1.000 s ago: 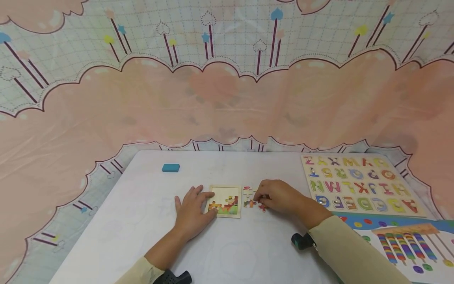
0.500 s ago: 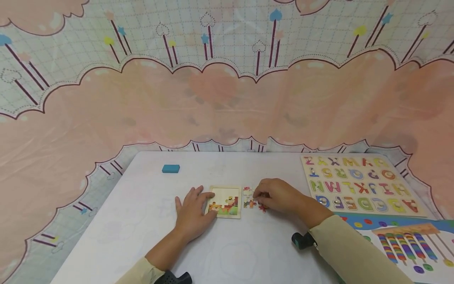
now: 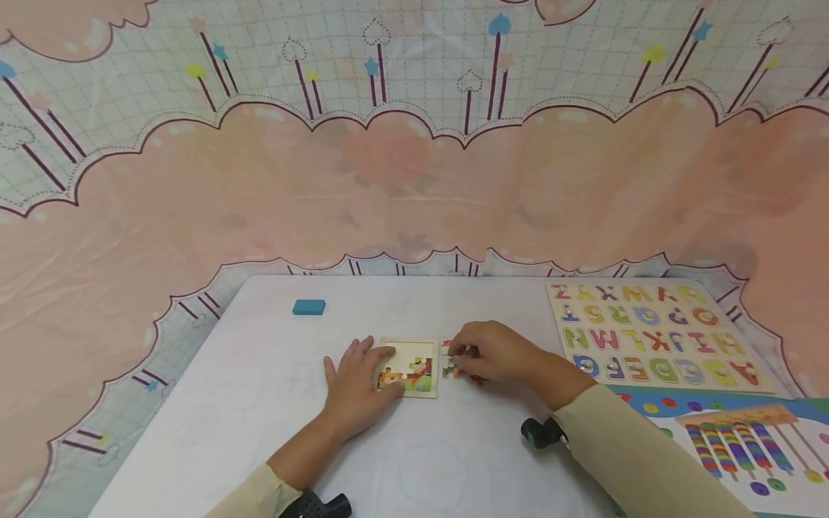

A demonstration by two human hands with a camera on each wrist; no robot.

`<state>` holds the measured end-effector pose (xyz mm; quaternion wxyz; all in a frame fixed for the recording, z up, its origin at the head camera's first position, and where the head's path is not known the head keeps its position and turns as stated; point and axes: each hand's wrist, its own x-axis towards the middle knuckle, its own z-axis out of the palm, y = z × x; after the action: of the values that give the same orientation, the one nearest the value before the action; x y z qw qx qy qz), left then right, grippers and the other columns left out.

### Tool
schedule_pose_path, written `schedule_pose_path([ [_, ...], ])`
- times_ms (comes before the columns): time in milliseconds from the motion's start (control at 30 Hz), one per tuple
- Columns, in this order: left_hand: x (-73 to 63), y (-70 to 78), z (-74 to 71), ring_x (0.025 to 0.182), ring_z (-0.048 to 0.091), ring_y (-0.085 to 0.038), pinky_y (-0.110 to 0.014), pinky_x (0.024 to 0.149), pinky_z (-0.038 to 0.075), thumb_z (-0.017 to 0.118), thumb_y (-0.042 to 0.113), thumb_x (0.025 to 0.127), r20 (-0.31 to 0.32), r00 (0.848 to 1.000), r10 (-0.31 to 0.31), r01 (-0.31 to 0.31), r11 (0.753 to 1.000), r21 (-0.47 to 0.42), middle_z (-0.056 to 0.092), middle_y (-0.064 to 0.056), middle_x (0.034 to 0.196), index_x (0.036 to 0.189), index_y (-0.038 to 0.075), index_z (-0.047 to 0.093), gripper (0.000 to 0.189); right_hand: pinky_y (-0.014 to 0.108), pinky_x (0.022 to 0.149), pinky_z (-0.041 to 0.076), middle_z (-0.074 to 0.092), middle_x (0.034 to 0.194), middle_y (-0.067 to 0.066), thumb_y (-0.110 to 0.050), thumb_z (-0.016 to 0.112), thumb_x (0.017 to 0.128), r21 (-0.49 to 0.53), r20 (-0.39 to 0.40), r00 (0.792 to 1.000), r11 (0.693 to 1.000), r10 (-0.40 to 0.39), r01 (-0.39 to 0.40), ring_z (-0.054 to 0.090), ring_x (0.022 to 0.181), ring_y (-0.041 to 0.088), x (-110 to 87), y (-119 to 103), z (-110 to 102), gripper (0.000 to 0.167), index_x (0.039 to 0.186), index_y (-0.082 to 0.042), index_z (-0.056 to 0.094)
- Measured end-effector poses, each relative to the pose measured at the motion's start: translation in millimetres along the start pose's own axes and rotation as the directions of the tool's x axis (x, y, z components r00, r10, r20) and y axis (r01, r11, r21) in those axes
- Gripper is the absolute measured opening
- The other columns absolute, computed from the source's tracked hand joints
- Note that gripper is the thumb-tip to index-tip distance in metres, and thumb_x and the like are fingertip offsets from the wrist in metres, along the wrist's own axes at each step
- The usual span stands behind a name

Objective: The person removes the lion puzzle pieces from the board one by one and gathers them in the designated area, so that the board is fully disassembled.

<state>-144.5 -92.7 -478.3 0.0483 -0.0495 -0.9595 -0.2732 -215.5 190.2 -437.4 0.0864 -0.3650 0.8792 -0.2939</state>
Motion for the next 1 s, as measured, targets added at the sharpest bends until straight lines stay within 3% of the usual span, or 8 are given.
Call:
schedule_pose_path([
  [233,5.9,8.6,3.8,0.159,0.025,-0.044,-0.082,0.117,0.001,0.075,0.048,0.089,0.023,1.0,0.02,-0.02,1.0,0.009,0.042,-0.018,0.166,0.144,0.021,0.064,0.062,0.027,0.063,0.057,0.07,0.103,-0.006,-0.007,0.075,0.099,0.061,0.028,1.0,0.998,-0.014,0.012,0.062,0.069,0.008,10.5,-7,1,0.018,0.116,-0.011,0.078],
  [400,9.1,11.7,7.5,0.159,0.025,-0.045,-0.083,0.117,0.001,0.075,0.049,0.09,0.028,0.999,0.032,-0.032,0.999,0.013,0.04,-0.02,0.166,0.144,0.021,0.064,0.062,0.026,0.066,0.056,0.07,0.103,-0.008,-0.009,0.074,0.1,0.043,0.028,0.998,0.997,-0.06,0.059,0.062,0.076,0.005,23.5,-13,6,0.017,0.116,-0.012,0.078],
  [600,8.8,12.4,11.8,0.159,0.025,-0.044,-0.083,0.117,0.001,0.073,0.051,0.092,0.013,1.0,0.022,-0.023,0.999,0.034,0.04,-0.019,0.166,0.143,0.02,0.065,0.06,0.028,0.074,0.057,0.07,0.109,-0.007,-0.009,0.073,0.1,0.042,0.08,0.995,0.998,-0.05,0.047,0.064,0.083,0.005,41.4,-22,13,0.021,0.12,-0.011,0.077],
  [800,9.2,13.1,14.6,0.159,0.026,-0.042,-0.082,0.118,0.002,0.073,0.053,0.091,-0.004,1.0,0.008,-0.008,0.999,0.039,0.041,-0.017,0.166,0.142,0.021,0.065,0.061,0.035,0.091,0.054,0.072,0.115,-0.002,-0.009,0.078,0.095,-0.038,0.126,0.991,0.998,-0.048,0.053,0.062,0.097,0.013,52.3,-30,13,0.027,0.122,-0.01,0.078],
  [1000,9.7,15.8,11.6,0.158,0.028,-0.041,-0.081,0.119,0.003,0.075,0.053,0.088,-0.02,1.0,-0.013,0.014,0.999,0.044,0.043,-0.016,0.165,0.141,0.02,0.067,0.062,0.036,0.091,0.052,0.07,0.109,-0.005,-0.014,0.084,0.092,-0.142,0.157,0.987,0.989,-0.01,0.033,0.059,0.095,0.013,58.5,-36,15,0.028,0.119,-0.012,0.08],
])
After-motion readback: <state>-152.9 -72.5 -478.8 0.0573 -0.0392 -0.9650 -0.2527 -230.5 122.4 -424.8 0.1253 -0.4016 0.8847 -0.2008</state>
